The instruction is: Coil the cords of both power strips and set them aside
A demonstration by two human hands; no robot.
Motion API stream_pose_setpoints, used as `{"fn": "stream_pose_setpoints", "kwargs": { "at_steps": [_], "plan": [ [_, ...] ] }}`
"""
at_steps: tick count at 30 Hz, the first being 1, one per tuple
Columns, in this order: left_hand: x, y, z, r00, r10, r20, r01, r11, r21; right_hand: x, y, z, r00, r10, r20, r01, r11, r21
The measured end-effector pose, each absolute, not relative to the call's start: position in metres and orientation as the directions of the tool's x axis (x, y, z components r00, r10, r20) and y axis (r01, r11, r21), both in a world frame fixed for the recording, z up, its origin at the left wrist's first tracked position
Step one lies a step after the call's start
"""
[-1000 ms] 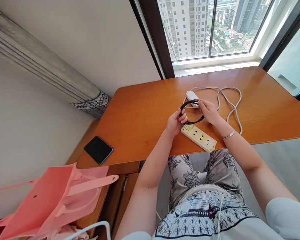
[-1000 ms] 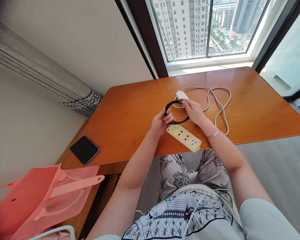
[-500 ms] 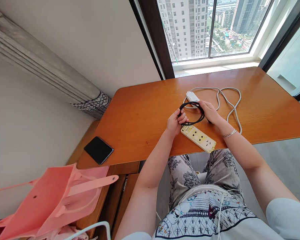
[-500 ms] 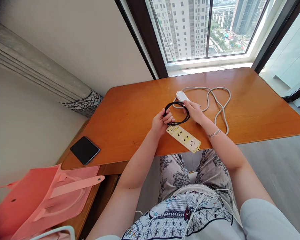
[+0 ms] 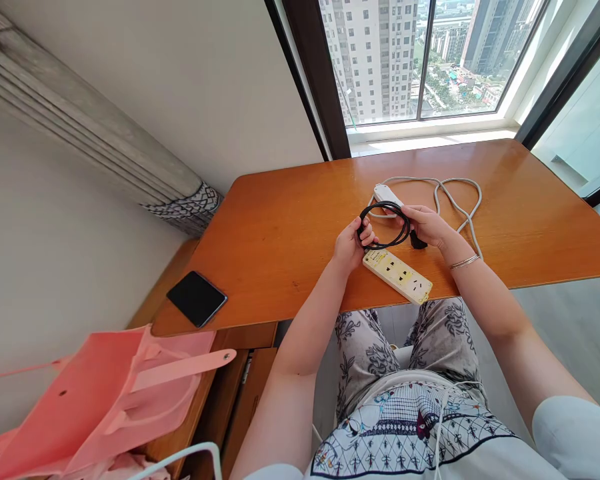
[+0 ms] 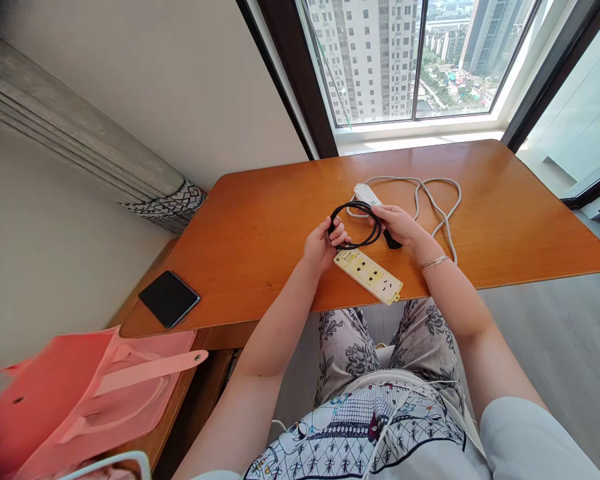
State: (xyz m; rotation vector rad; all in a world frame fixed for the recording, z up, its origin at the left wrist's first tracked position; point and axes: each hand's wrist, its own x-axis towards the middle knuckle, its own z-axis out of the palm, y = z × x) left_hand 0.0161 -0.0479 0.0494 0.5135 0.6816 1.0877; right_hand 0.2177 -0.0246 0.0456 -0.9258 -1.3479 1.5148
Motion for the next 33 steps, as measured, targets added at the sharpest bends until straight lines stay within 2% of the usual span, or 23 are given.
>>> {"fn": "stream_pose_setpoints", "kwargs": {
  "at_steps": [5,11,17,22,24,28,33],
  "plan": [
    [0.016,-0.047,0.049,0.284,0.917,-0.278,-0.559,0.395,0.729,0.216,-0.021,0.041,-0.248,0.965,0.084,-0.042,0.076,-0.996],
    [0.017,-0.042,0.043,0.267,0.930,-0.251,-0.518,0.358,0.777,0.211,-0.020,0.036,-0.127,0.967,0.220,0.095,0.233,-0.968],
    [0.016,-0.039,0.039,0.244,0.929,-0.277,-0.513,0.367,0.776,0.210,-0.020,0.031,-0.080,0.927,0.367,0.280,0.374,-0.884],
    [0.016,-0.041,0.040,0.249,0.931,-0.268,-0.525,0.362,0.770,0.211,-0.020,0.028,-0.047,0.891,0.452,0.398,0.432,-0.809],
    [0.017,-0.042,0.041,0.249,0.927,-0.280,-0.524,0.372,0.766,0.212,-0.018,0.029,-0.064,0.920,0.388,0.345,0.385,-0.856],
    [0.018,-0.043,0.043,0.247,0.924,-0.291,-0.535,0.380,0.754,0.219,-0.015,0.032,-0.163,0.975,0.149,0.100,0.166,-0.981],
    [0.018,-0.043,0.045,0.277,0.917,-0.287,-0.542,0.396,0.741,0.226,-0.017,0.040,-0.239,0.971,-0.004,-0.052,-0.017,-0.998]
  ]
}}
